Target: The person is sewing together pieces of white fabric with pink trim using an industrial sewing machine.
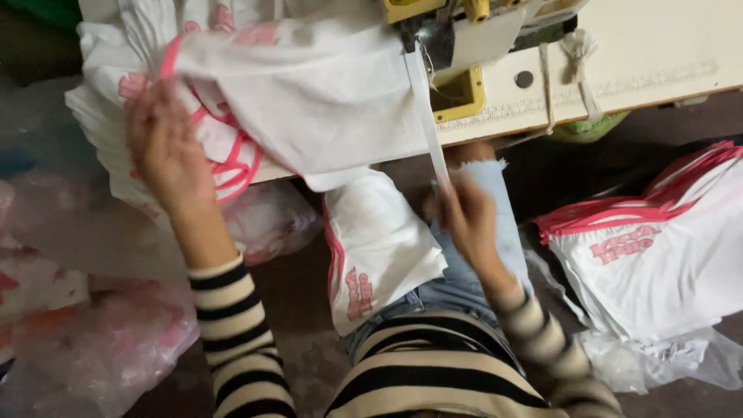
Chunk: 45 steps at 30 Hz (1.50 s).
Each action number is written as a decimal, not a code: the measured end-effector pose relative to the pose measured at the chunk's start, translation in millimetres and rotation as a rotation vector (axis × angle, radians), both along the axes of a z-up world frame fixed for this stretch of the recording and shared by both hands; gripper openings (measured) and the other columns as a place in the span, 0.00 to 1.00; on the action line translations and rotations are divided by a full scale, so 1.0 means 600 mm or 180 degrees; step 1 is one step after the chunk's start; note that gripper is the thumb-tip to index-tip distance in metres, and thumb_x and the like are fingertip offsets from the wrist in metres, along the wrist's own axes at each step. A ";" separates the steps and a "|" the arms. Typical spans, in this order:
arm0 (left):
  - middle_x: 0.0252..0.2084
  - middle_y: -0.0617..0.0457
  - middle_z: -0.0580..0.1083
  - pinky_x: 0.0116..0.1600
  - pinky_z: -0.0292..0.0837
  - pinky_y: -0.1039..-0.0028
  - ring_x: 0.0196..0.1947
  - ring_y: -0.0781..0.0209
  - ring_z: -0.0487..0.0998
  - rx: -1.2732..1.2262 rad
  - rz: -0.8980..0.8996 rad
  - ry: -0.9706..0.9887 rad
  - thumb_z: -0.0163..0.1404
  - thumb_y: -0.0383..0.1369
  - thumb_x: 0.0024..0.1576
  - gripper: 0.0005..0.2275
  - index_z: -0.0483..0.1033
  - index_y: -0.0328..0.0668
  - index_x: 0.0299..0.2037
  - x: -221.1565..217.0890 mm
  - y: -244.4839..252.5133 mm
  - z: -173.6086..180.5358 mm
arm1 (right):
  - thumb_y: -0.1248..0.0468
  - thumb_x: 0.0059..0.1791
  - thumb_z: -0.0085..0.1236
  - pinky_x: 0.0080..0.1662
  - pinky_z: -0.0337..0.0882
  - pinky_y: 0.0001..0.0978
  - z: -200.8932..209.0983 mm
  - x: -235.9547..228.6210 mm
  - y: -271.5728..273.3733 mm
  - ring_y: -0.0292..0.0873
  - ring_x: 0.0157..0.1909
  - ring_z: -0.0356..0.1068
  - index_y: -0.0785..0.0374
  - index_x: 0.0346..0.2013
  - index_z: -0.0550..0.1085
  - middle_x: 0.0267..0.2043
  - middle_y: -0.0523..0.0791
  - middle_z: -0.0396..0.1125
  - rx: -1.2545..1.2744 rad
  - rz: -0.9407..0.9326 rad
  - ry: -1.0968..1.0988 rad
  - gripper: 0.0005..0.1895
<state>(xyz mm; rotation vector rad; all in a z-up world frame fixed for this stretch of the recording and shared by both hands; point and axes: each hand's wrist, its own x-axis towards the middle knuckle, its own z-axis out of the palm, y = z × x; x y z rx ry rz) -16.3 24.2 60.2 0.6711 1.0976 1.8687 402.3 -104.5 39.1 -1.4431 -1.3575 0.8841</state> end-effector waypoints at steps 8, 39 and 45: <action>0.38 0.47 0.81 0.39 0.73 0.76 0.37 0.57 0.83 -0.2386 -0.0971 0.1936 0.52 0.37 0.63 0.08 0.78 0.43 0.44 0.040 -0.190 -0.232 | 0.66 0.56 0.51 0.21 0.62 0.36 -0.150 0.044 -0.130 0.45 0.11 0.62 0.75 0.55 0.70 0.15 0.53 0.69 -0.1204 0.0018 0.0077 0.16; 0.28 0.59 0.71 0.41 0.73 0.83 0.30 0.74 0.72 -0.0983 0.0138 0.1409 0.60 0.36 0.61 0.09 0.74 0.44 0.34 0.097 -0.086 -0.109 | 0.69 0.57 0.51 0.14 0.55 0.23 0.001 -0.042 0.086 0.37 0.07 0.55 0.73 0.51 0.71 0.14 0.52 0.67 -0.0266 -0.0186 0.1817 0.10; 0.30 0.57 0.71 0.44 0.75 0.80 0.32 0.72 0.73 -0.0577 0.0140 0.1711 0.60 0.32 0.62 0.07 0.76 0.41 0.37 0.047 0.020 -0.096 | 0.68 0.57 0.53 0.15 0.56 0.24 -0.001 -0.062 0.162 0.37 0.09 0.59 0.71 0.52 0.69 0.18 0.52 0.69 0.0067 -0.0136 0.1886 0.11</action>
